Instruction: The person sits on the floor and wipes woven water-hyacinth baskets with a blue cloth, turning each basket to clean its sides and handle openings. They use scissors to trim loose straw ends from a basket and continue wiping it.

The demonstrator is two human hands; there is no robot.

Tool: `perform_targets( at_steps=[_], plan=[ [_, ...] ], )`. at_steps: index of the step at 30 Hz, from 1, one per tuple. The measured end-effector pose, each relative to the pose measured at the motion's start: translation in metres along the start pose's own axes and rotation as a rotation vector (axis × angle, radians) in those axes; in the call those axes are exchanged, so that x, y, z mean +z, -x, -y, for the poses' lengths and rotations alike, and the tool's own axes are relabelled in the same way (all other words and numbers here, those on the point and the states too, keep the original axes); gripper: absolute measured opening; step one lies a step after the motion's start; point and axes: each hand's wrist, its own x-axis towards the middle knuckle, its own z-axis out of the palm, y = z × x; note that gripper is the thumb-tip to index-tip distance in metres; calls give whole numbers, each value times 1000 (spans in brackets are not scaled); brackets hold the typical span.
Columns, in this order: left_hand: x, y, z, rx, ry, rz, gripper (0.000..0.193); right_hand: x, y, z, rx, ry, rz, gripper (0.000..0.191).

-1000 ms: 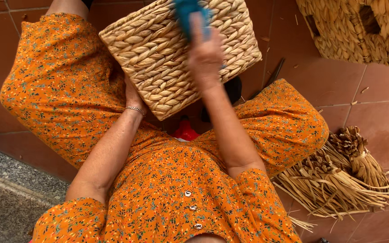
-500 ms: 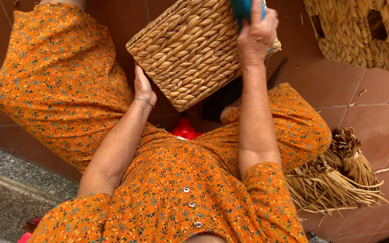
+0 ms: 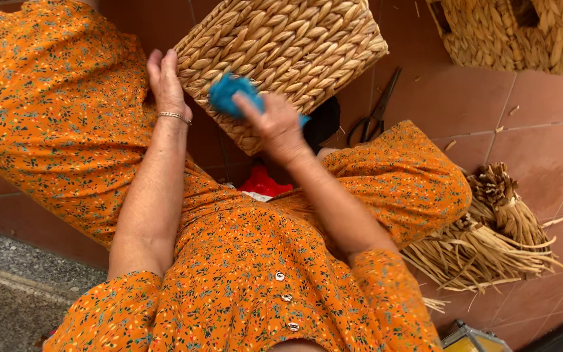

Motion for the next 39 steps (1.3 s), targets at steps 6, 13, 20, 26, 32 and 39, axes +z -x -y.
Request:
perform_targets(
  at_steps=[6,13,20,26,32,39],
  plan=[
    [9,-11,-20,-31,-92,103,76,-34,-4,-124,568,143,-174,79],
    [8,-14,-32,-57,-154,148,82,-26,16,-98,1487,-1169,-755,51],
    [2,-13,-31,-53,-227,194,76,19,49,-13,1390,-1405,-496,63],
    [-6,-5,-27,-12,-184,231,56,5,40,-3,1214,-1099,-372,59],
    [-19,-11,-31,-53,-12,243,47,-46,26,24,1062,-888,-301,58],
    [6,9,-66,-161,275,498,69,-132,8,29,571,-694,-411,60]
  ],
)
